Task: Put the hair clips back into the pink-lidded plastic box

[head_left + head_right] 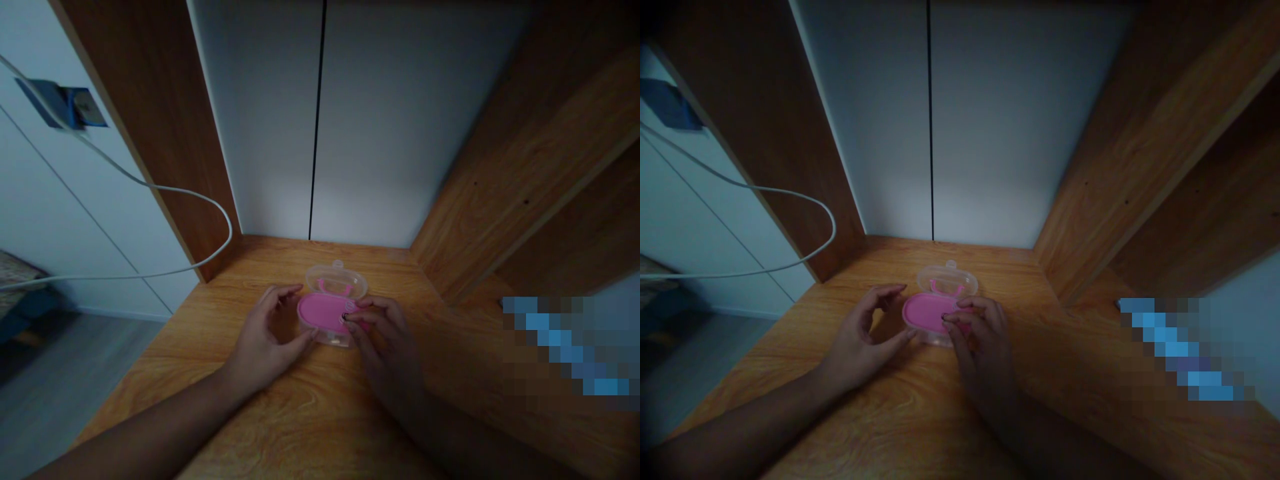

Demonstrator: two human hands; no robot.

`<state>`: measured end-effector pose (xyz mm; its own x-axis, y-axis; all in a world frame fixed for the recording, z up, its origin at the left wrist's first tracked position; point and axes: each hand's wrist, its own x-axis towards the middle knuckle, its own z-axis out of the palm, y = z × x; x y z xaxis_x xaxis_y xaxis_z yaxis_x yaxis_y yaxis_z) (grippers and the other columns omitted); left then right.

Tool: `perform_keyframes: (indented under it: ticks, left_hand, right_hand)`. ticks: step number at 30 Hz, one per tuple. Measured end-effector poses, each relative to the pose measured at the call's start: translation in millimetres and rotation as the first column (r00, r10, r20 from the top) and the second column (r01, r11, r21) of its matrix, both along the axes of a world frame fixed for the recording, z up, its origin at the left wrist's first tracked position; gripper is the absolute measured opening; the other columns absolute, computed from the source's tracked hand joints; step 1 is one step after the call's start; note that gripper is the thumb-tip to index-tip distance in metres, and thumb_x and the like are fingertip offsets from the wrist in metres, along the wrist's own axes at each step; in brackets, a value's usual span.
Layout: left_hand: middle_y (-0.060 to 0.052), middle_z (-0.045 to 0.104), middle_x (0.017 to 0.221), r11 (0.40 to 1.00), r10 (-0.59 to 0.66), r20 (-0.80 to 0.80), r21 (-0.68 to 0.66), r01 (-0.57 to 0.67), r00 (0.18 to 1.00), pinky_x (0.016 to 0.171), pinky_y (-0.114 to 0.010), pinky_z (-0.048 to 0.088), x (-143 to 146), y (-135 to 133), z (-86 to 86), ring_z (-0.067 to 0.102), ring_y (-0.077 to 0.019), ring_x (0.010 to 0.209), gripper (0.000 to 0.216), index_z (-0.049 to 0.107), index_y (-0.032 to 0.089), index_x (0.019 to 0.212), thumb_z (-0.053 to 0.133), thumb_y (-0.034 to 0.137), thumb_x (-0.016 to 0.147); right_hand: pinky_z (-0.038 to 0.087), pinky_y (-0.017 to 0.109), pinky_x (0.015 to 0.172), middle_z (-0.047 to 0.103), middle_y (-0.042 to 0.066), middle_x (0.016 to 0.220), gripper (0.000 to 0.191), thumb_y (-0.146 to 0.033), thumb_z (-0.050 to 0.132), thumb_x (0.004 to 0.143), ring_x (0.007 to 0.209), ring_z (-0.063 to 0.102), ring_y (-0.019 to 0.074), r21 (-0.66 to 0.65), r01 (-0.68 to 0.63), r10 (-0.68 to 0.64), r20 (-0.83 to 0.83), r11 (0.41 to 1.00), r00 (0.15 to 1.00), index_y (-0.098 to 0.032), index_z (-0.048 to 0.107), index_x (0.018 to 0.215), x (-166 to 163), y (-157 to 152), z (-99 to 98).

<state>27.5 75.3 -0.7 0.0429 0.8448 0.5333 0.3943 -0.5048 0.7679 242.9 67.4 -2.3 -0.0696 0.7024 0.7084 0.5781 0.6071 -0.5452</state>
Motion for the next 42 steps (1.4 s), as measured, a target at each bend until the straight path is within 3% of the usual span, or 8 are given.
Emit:
perform_keyframes:
  ticks: [3, 9, 20, 30, 34, 38, 40, 42]
  left_hand:
    - [-0.016, 0.060, 0.131, 0.994, -0.062, -0.026, -0.092, 0.059, 0.998, 0.103, -0.051, 0.047, 1, 7, -12.6, 0.059, -0.0309, 0.119, 0.092, 0.041, 0.020, 0.144, 0.087, 0.026, 0.065]
    - [-0.015, 0.064, 0.129, 0.934, -0.235, 0.052, -0.265, 0.240, 0.971, 0.105, -0.050, 0.046, 4, 8, -16.7, 0.063, -0.0274, 0.118, 0.093, 0.020, 0.022, 0.154, 0.076, 0.017, 0.079]
    - [-0.010, 0.062, 0.126, 0.983, -0.186, -0.277, -0.058, 0.177, 0.943, 0.098, -0.053, 0.049, 1, -6, -9.9, 0.061, -0.0305, 0.114, 0.100, 0.024, 0.031, 0.150, 0.085, 0.036, 0.071]
    - [-0.009, 0.062, 0.125, 0.978, -0.207, -0.268, -0.059, 0.198, 0.941, 0.096, -0.049, 0.050, 2, -5, -10.7, 0.062, -0.0281, 0.111, 0.097, 0.025, 0.032, 0.149, 0.084, 0.036, 0.072]
    - [-0.008, 0.064, 0.122, 0.975, -0.219, -0.223, -0.087, 0.204, 0.950, 0.096, -0.048, 0.051, 2, -4, -10.9, 0.063, -0.0276, 0.109, 0.097, 0.026, 0.033, 0.149, 0.085, 0.035, 0.071]
    - [-0.009, 0.064, 0.122, 0.965, -0.237, -0.182, -0.155, 0.210, 0.954, 0.097, -0.050, 0.050, 1, -1, -13.0, 0.063, -0.0296, 0.111, 0.098, 0.027, 0.031, 0.149, 0.085, 0.033, 0.070]
    - [-0.009, 0.064, 0.121, 0.962, -0.232, -0.194, -0.191, 0.195, 0.953, 0.098, -0.050, 0.050, 0, 1, -13.1, 0.063, -0.0299, 0.111, 0.099, 0.027, 0.030, 0.149, 0.086, 0.031, 0.069]
    - [-0.009, 0.064, 0.120, 0.964, -0.213, -0.197, -0.204, 0.173, 0.957, 0.098, -0.049, 0.050, -1, 3, -12.6, 0.064, -0.0293, 0.110, 0.099, 0.027, 0.029, 0.149, 0.086, 0.030, 0.069]
  right_hand:
    - [0.050, 0.046, 0.087, 0.057, 0.007, 0.108, 0.010, -0.022, 0.060, 0.094, 0.102, 0.057, 0.0242, -0.008, -0.012, 0.013, 0.006, 1.000, 1.000, -0.025, 0.069, 0.096, 0, 0, -1.5]
    - [0.049, 0.047, 0.088, 0.055, 0.007, 0.112, 0.010, -0.022, 0.061, 0.093, 0.104, 0.056, 0.0247, -0.017, -0.005, 0.006, 0.025, 1.000, 1.000, -0.026, 0.070, 0.096, -2, -3, -3.1]
    - [0.044, 0.055, 0.099, 0.054, 0.005, 0.123, 0.010, -0.021, 0.070, 0.084, 0.117, 0.052, 0.0281, -0.017, 0.003, -0.003, 0.007, 1.000, 1.000, -0.030, 0.075, 0.086, -4, -5, 1.1]
    - [0.043, 0.057, 0.099, 0.052, 0.005, 0.130, 0.017, -0.020, 0.070, 0.083, 0.121, 0.051, 0.0299, -0.032, -0.015, 0.016, 0.026, 0.999, 1.000, -0.033, 0.077, 0.090, -5, -3, 0.4]
    - [0.045, 0.054, 0.099, 0.055, 0.006, 0.123, 0.013, -0.017, 0.069, 0.082, 0.117, 0.054, 0.0283, 0.061, -0.023, 0.024, -0.002, 0.998, 1.000, -0.028, 0.073, 0.088, 0, -6, 7.4]
    - [0.048, 0.047, 0.099, 0.057, 0.006, 0.125, 0.025, -0.015, 0.064, 0.085, 0.120, 0.053, 0.0260, 0.205, -0.273, 0.211, 0.283, 0.940, 0.936, -0.029, 0.069, 0.105, -1, -26, 17.5]
    - [0.052, 0.042, 0.097, 0.062, -0.001, 0.125, 0.027, -0.026, 0.063, 0.090, 0.119, 0.055, 0.0223, 0.167, -0.565, 0.411, 0.527, 0.808, 0.744, -0.037, 0.064, 0.115, -9, -46, 15.1]
    - [0.054, 0.040, 0.095, 0.062, -0.005, 0.126, 0.026, -0.035, 0.062, 0.093, 0.116, 0.058, 0.0193, 0.124, -0.634, 0.452, 0.599, 0.763, 0.661, -0.042, 0.061, 0.118, -19, -73, 6.2]
